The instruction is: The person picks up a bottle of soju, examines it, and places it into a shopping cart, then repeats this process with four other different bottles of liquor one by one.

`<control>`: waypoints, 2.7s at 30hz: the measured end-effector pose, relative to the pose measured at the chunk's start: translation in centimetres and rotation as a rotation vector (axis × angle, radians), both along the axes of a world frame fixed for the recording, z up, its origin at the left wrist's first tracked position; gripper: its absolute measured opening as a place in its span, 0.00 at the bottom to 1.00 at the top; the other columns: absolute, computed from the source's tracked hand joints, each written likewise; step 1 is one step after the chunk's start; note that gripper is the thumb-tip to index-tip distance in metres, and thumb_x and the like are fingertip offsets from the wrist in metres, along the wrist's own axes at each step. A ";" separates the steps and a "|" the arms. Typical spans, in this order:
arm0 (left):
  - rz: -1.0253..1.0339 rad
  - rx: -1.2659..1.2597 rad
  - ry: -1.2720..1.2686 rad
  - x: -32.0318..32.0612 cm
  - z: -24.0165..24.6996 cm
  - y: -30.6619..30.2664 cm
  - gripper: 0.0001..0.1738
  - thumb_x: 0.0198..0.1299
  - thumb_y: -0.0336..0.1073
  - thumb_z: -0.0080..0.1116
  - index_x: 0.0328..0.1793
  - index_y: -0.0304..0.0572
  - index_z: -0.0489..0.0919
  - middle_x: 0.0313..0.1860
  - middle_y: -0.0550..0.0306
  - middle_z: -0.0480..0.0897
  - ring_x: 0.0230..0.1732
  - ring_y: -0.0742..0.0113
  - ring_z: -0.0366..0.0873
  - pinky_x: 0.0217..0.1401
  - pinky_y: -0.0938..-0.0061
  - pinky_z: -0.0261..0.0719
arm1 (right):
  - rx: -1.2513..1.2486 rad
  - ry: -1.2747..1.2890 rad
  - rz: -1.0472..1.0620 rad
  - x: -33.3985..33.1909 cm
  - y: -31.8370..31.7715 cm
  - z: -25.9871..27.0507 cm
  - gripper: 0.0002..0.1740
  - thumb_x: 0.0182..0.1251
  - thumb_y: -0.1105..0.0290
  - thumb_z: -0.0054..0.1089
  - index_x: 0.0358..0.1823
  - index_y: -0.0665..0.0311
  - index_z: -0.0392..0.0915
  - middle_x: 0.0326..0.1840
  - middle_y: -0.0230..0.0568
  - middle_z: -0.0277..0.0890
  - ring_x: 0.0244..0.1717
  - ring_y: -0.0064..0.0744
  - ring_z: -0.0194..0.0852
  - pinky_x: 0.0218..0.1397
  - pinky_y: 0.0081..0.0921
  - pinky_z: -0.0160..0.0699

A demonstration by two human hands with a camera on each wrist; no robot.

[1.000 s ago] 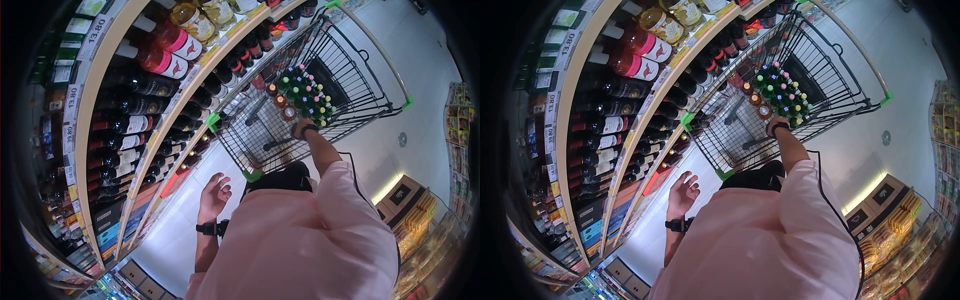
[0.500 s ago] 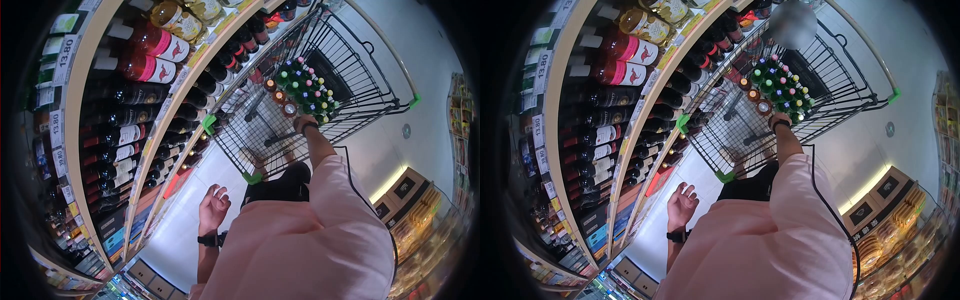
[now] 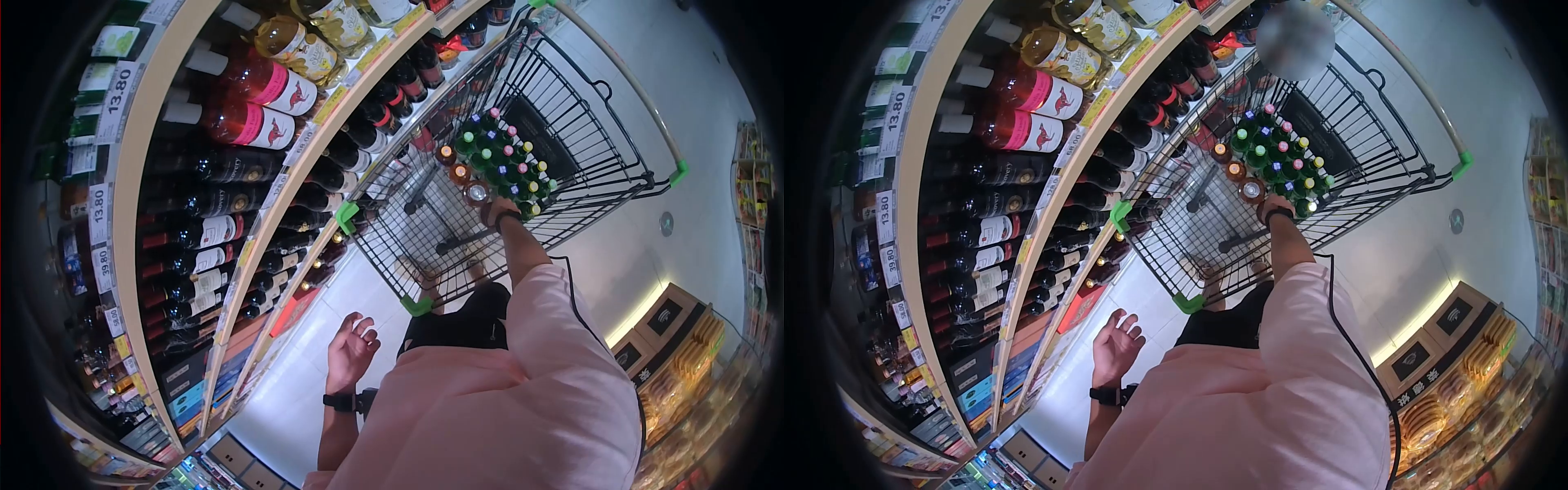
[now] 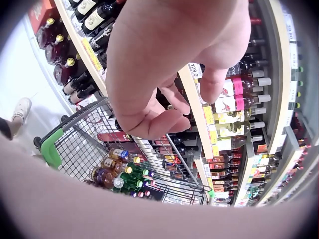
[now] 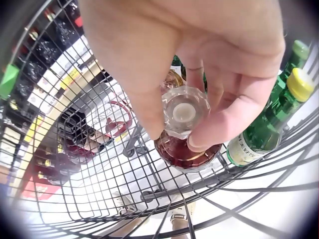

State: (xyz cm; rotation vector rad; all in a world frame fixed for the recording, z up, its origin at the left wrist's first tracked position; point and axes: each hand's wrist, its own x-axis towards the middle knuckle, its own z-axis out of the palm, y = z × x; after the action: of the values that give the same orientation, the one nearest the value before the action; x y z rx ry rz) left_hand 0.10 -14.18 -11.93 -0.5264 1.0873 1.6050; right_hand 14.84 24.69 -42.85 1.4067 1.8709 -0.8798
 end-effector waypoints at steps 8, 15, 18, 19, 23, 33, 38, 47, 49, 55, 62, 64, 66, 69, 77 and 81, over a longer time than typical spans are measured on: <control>-0.023 0.165 0.015 -0.7 0.8 1.2 0.15 0.69 0.38 0.54 0.59 0.45 0.72 0.50 0.54 0.82 0.42 0.66 0.76 0.47 0.70 0.73 | 0.016 0.103 0.112 -0.7 0.8 2.3 0.27 0.66 0.49 0.57 0.59 0.60 0.81 0.63 0.54 0.78 0.66 0.50 0.75 0.69 0.43 0.73; 0.131 0.401 -0.018 -1.3 3.1 3.2 0.08 0.69 0.34 0.53 0.51 0.48 0.78 0.44 0.57 0.82 0.39 0.66 0.74 0.46 0.71 0.72 | -0.030 0.461 0.239 -2.9 1.4 8.4 0.19 0.54 0.60 0.64 0.45 0.63 0.87 0.47 0.57 0.84 0.50 0.53 0.85 0.53 0.40 0.83; 0.239 0.496 -0.066 -1.5 2.9 3.0 0.05 0.69 0.36 0.54 0.45 0.49 0.80 0.39 0.61 0.80 0.37 0.67 0.73 0.45 0.71 0.71 | -0.063 0.554 0.255 -2.6 0.2 11.9 0.19 0.55 0.59 0.64 0.42 0.64 0.86 0.45 0.57 0.84 0.49 0.55 0.84 0.53 0.42 0.81; 0.243 0.517 -0.049 -1.4 2.8 2.8 0.07 0.70 0.38 0.53 0.41 0.49 0.81 0.37 0.62 0.78 0.37 0.67 0.72 0.46 0.71 0.71 | -0.011 0.577 0.301 -2.4 -0.3 12.4 0.19 0.55 0.59 0.64 0.43 0.64 0.86 0.46 0.56 0.84 0.50 0.56 0.83 0.55 0.42 0.81; 0.225 0.575 0.033 -0.6 4.0 2.0 0.11 0.72 0.38 0.49 0.39 0.50 0.81 0.39 0.62 0.79 0.39 0.67 0.72 0.49 0.71 0.70 | 0.006 0.618 0.457 -2.0 -1.8 12.5 0.16 0.59 0.61 0.63 0.43 0.64 0.85 0.45 0.56 0.84 0.51 0.57 0.82 0.58 0.44 0.79; 0.257 0.672 -0.006 1.1 2.7 -1.6 0.20 0.74 0.44 0.48 0.29 0.48 0.80 0.49 0.58 0.79 0.42 0.66 0.72 0.52 0.69 0.70 | -0.204 0.712 0.850 -3.2 -6.0 8.8 0.22 0.59 0.56 0.68 0.47 0.68 0.84 0.42 0.50 0.85 0.42 0.46 0.85 0.47 0.37 0.82; 0.291 0.549 0.133 1.3 3.2 -4.1 0.23 0.62 0.36 0.52 0.12 0.42 0.70 0.53 0.54 0.80 0.45 0.62 0.72 0.53 0.68 0.70 | -0.350 0.541 0.911 -4.8 -11.4 11.1 0.30 0.60 0.50 0.69 0.53 0.68 0.82 0.48 0.51 0.84 0.44 0.42 0.85 0.46 0.37 0.83; 0.359 0.565 0.174 -2.1 3.4 -12.6 0.22 0.60 0.36 0.52 0.12 0.44 0.66 0.55 0.52 0.82 0.45 0.61 0.72 0.54 0.68 0.71 | -0.423 0.353 0.932 -9.0 -21.0 13.0 0.53 0.59 0.37 0.63 0.70 0.78 0.64 0.70 0.64 0.68 0.69 0.55 0.69 0.73 0.37 0.64; 0.368 0.578 0.186 -3.5 3.3 -15.4 0.22 0.63 0.38 0.52 0.13 0.45 0.67 0.54 0.51 0.82 0.44 0.62 0.73 0.54 0.67 0.71 | -0.459 0.355 0.762 -9.7 -22.8 8.9 0.53 0.55 0.42 0.69 0.67 0.83 0.64 0.63 0.64 0.75 0.62 0.53 0.76 0.66 0.36 0.73; 0.382 0.548 0.230 -8.1 4.7 -25.3 0.21 0.67 0.40 0.53 0.18 0.46 0.74 0.52 0.51 0.83 0.44 0.62 0.73 0.53 0.68 0.71 | -0.162 0.252 0.415 -10.6 -28.5 6.0 0.35 0.61 0.48 0.63 0.52 0.79 0.77 0.57 0.61 0.79 0.56 0.54 0.81 0.58 0.40 0.79; 0.477 0.666 0.172 -11.7 1.3 -36.1 0.21 0.68 0.41 0.53 0.65 0.46 0.74 0.51 0.51 0.82 0.43 0.60 0.75 0.50 0.64 0.71 | 0.117 0.237 0.187 -10.0 -31.6 5.2 0.48 0.58 0.54 0.67 0.74 0.67 0.53 0.60 0.63 0.77 0.63 0.57 0.76 0.65 0.42 0.75; 0.537 0.668 0.088 -12.2 0.7 -38.1 0.22 0.68 0.42 0.53 0.67 0.48 0.73 0.49 0.52 0.82 0.41 0.61 0.75 0.48 0.65 0.70 | 0.236 0.214 0.197 -10.1 -32.5 5.4 0.49 0.56 0.51 0.69 0.72 0.68 0.55 0.61 0.60 0.77 0.63 0.55 0.76 0.63 0.41 0.77; 0.569 0.649 0.073 -12.7 0.1 -39.9 0.22 0.67 0.43 0.53 0.66 0.49 0.73 0.46 0.53 0.81 0.39 0.61 0.74 0.48 0.66 0.70 | 0.249 0.159 0.203 -10.6 -32.3 6.3 0.46 0.55 0.51 0.70 0.71 0.68 0.61 0.63 0.59 0.76 0.66 0.55 0.74 0.68 0.42 0.73; 0.627 0.626 0.041 -12.4 -0.6 -41.5 0.22 0.66 0.43 0.54 0.65 0.49 0.73 0.45 0.54 0.81 0.38 0.61 0.73 0.47 0.66 0.70 | 0.229 0.129 0.243 -10.5 -32.8 7.8 0.40 0.56 0.56 0.70 0.67 0.68 0.68 0.63 0.59 0.76 0.65 0.54 0.75 0.69 0.42 0.73; 0.738 0.602 -0.109 -9.4 -0.6 -40.6 0.12 0.68 0.43 0.52 0.53 0.51 0.78 0.40 0.56 0.80 0.35 0.63 0.72 0.44 0.66 0.70 | 0.380 0.123 0.438 -9.6 -34.8 5.3 0.22 0.58 0.73 0.64 0.55 0.69 0.76 0.55 0.59 0.80 0.59 0.56 0.79 0.61 0.42 0.81; 0.671 0.629 0.005 -8.6 1.8 -39.6 0.12 0.70 0.43 0.50 0.54 0.52 0.79 0.41 0.57 0.81 0.36 0.63 0.72 0.47 0.66 0.70 | 0.338 0.262 0.371 -8.7 -37.5 7.5 0.20 0.60 0.76 0.60 0.55 0.68 0.75 0.54 0.60 0.80 0.58 0.58 0.79 0.61 0.45 0.80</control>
State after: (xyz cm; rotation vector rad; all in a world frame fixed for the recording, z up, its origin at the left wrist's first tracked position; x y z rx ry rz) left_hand -8.49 -53.83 -10.14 -0.4752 0.3513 2.4002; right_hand 6.17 -12.77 -35.35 1.1064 2.4712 -0.6033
